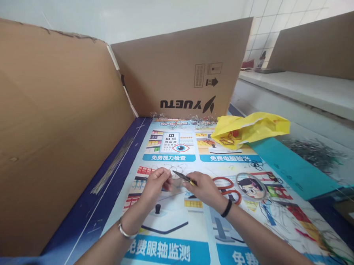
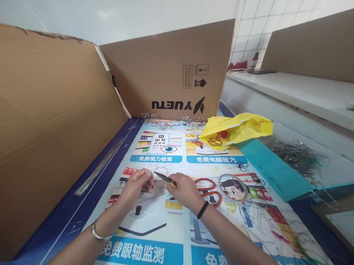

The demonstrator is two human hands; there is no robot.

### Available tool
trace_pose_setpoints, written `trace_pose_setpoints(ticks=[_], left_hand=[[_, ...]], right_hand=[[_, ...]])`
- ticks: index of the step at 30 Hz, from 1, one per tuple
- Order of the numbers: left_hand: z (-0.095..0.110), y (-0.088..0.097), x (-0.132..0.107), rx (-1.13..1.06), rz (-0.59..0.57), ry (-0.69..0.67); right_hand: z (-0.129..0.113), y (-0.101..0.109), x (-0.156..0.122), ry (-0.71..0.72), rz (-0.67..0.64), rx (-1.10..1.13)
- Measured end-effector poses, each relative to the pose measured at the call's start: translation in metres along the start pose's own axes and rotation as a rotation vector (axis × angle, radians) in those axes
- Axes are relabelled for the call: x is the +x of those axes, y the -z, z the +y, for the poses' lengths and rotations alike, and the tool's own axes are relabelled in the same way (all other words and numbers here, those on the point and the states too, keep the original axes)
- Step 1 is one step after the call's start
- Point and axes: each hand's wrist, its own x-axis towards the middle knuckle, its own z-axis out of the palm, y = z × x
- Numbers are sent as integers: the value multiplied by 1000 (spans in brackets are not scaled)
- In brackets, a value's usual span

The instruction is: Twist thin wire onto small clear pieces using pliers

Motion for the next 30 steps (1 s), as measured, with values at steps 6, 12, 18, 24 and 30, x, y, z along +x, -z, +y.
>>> trace_pose_setpoints(ticks=[6,12,18,24,30], left_hand=[[1,-3,-3,-60,-97,79],[-4,-5,-5,-113,-138,117],[-1,-9,-9,-127,-117,104],[8,-2,-7,-63,-59,-22],[13,13,7,164,143,-75]], right_hand=[[3,-3,-1,38,14,31],[3,-3,0,37,-9,70],[-2,1,-1,58,-21,111],[2,7,2,48,64,178],[23,8,10,-29,198,125]])
